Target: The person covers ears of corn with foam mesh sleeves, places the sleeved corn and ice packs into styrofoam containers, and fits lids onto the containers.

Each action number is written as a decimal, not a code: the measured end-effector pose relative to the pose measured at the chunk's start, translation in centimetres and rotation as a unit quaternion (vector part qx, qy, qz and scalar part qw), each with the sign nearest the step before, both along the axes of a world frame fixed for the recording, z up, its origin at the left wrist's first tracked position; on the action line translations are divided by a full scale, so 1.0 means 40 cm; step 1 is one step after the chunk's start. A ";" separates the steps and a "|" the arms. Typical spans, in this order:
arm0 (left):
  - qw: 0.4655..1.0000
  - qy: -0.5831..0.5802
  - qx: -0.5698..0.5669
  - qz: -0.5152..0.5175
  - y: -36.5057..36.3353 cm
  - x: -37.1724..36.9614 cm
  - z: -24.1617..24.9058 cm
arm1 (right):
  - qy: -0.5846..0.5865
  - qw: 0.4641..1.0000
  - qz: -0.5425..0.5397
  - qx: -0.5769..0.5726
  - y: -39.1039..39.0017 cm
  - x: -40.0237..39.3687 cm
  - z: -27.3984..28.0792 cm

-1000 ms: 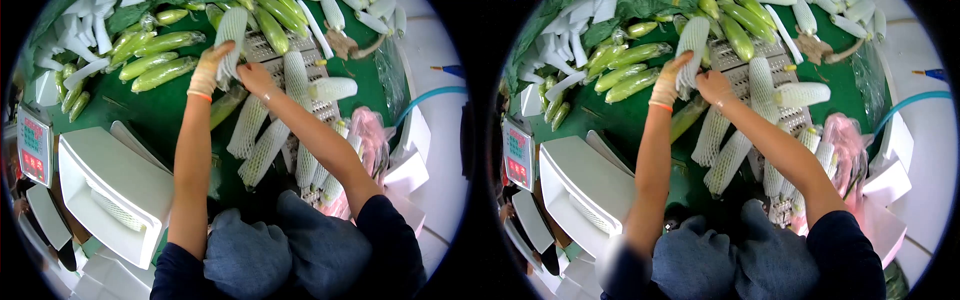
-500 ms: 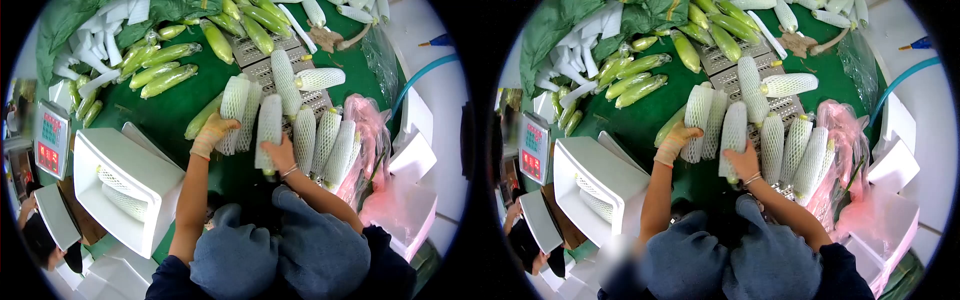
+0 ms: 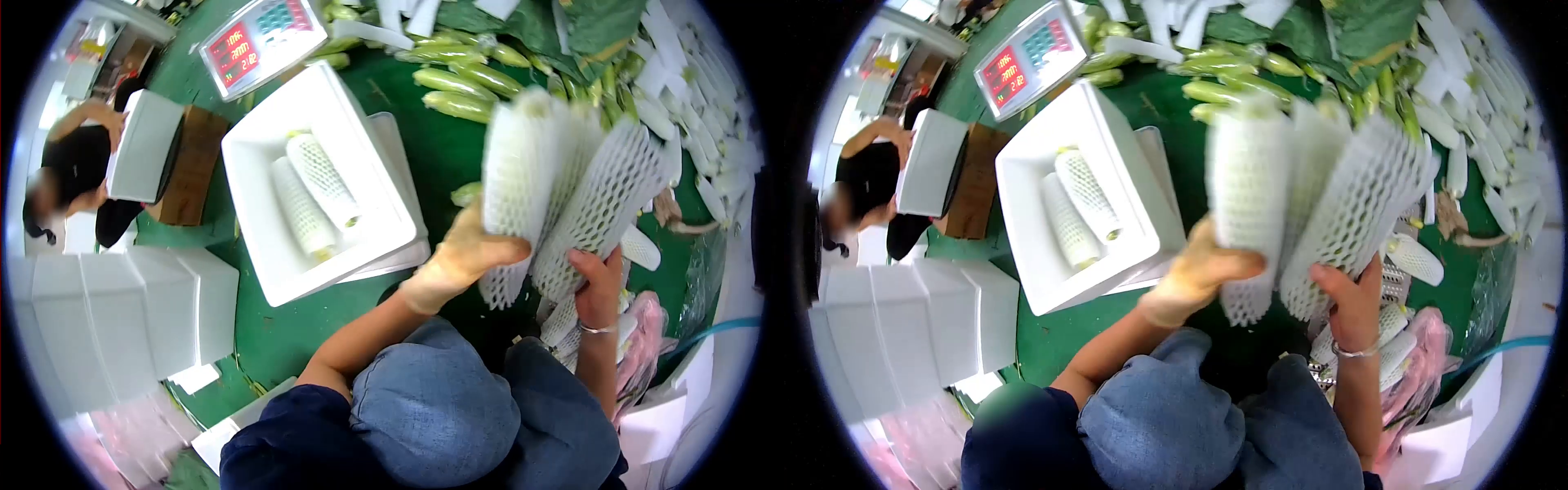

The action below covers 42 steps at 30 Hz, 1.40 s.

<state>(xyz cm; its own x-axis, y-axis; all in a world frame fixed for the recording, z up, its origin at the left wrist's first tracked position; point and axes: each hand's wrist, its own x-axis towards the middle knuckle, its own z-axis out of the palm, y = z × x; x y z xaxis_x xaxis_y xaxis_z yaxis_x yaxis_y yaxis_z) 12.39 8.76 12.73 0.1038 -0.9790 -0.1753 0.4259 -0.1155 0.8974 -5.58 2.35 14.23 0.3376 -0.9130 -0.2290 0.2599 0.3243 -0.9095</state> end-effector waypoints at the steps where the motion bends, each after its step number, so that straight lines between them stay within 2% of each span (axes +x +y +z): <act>1: 0.995 -0.089 0.023 0.046 0.042 0.048 0.070 | -0.004 0.994 0.095 -0.057 -0.005 0.052 0.083; 2: 0.995 -0.049 0.040 0.078 0.092 0.091 0.149 | -0.003 0.976 0.187 -0.113 -0.003 0.107 0.142; 4: 0.959 -0.109 -0.008 0.262 0.188 0.156 0.188 | -0.029 0.937 0.283 -0.202 0.008 0.253 0.196; 5: 0.942 -0.083 -0.050 0.323 0.251 0.210 0.148 | -0.055 0.927 0.345 -0.140 0.020 0.338 0.203; 6: 0.920 -0.092 -0.018 0.381 0.262 0.240 0.187 | -0.049 0.914 0.374 -0.148 0.029 0.429 0.170; 7: 0.922 -0.060 -0.017 0.383 0.258 0.261 0.218 | -0.092 0.894 0.430 -0.091 0.035 0.518 0.153; 8: 0.918 -0.063 0.016 0.391 0.288 0.321 0.185 | -0.009 0.895 0.443 -0.060 0.038 0.615 0.094; 10: 0.913 -0.034 0.064 0.401 0.311 0.425 0.104 | 0.052 0.862 0.504 0.022 0.046 0.739 0.047; 12: 0.906 -0.014 0.080 0.415 0.343 0.526 0.004 | 0.039 0.866 0.499 0.010 0.069 0.839 -0.044; 13: 0.899 0.010 0.093 0.428 0.323 0.522 0.017 | 0.078 0.860 0.503 -0.027 0.064 0.847 -0.043; 14: 0.889 -0.022 0.155 0.430 0.324 0.569 -0.024 | 0.121 0.850 0.510 -0.056 0.062 0.848 -0.048; 15: 0.874 -0.177 0.182 0.415 0.304 0.565 -0.032 | 0.191 0.807 0.537 -0.151 0.051 0.864 -0.067; 16: 0.835 -0.332 0.198 0.392 0.292 0.568 -0.031 | 0.284 0.794 0.366 -0.395 0.082 0.851 -0.097; 17: 0.748 -0.497 0.164 0.409 0.288 0.553 -0.042 | 0.347 0.699 0.163 -0.604 0.114 0.825 -0.085; 18: 0.749 -0.496 0.169 0.405 0.289 0.546 -0.026 | 0.304 0.655 0.176 -0.669 0.097 0.790 -0.043; 19: 0.586 -0.678 0.130 0.424 0.287 0.535 0.013 | 0.198 0.658 0.107 -0.719 0.087 0.729 0.006; 20: 0.390 -0.817 0.082 0.417 0.286 0.523 0.043 | 0.146 0.683 0.125 -0.704 0.070 0.671 0.030; 21: 0.452 -0.797 0.078 0.393 0.298 0.526 0.066 | 0.095 0.710 0.143 -0.683 0.050 0.613 0.038; 22: 0.510 -0.776 0.074 0.364 0.313 0.540 0.085 | 0.125 0.750 0.107 -0.641 0.017 0.545 0.030; 24: 0.603 -0.737 0.065 0.299 0.301 0.559 0.086 | 0.209 0.793 0.073 -0.567 -0.049 0.399 0.005; 26: 0.546 -0.794 0.119 0.239 0.273 0.611 -0.017 | 0.257 0.884 0.098 -0.379 -0.103 0.245 -0.079; 27: 0.435 -0.856 0.189 0.204 0.238 0.605 -0.034 | 0.287 0.898 0.104 -0.317 -0.113 0.162 -0.125; 28: 0.428 -0.844 0.252 0.202 0.218 0.579 -0.033 | 0.313 0.903 0.091 -0.281 -0.107 0.087 -0.178; 30: 0.569 -0.733 0.259 0.267 0.218 0.654 -0.093 | 0.299 0.930 0.098 -0.191 -0.066 -0.043 -0.273; 32: 0.773 -0.535 0.253 0.230 0.222 0.738 -0.117 | 0.298 0.943 0.112 -0.100 0.000 -0.118 -0.315; 33: 0.744 -0.586 0.268 0.173 0.207 0.714 -0.077 | 0.339 0.925 0.130 -0.111 0.026 -0.146 -0.341; 34: 0.667 -0.668 0.288 0.162 0.202 0.711 -0.087 | 0.390 0.901 0.118 -0.149 0.056 -0.149 -0.330; 35: 0.620 -0.702 0.285 0.201 0.204 0.710 -0.104 | 0.401 0.893 0.111 -0.168 0.070 -0.162 -0.326; 36: 0.522 -0.797 0.225 0.205 0.246 0.772 -0.168 | 0.413 0.884 0.113 -0.187 0.072 -0.177 -0.326; 37: 0.559 -0.757 0.030 0.338 0.245 0.747 -0.170 | 0.412 0.884 0.111 -0.190 0.056 -0.191 -0.321; 38: 0.512 -0.778 0.058 0.361 0.243 0.690 -0.096 | 0.443 0.858 0.117 -0.232 0.039 -0.209 -0.311; 39: 0.560 -0.736 -0.007 0.379 0.264 0.646 -0.056 | 0.472 0.829 0.129 -0.271 0.031 -0.229 -0.305; 40: 0.603 -0.691 -0.067 0.394 0.296 0.597 -0.018 | 0.467 0.830 0.142 -0.268 0.020 -0.250 -0.306; 42: 0.636 -0.635 0.005 0.439 0.332 0.438 0.090 | 0.558 0.760 0.120 -0.311 -0.058 -0.281 -0.309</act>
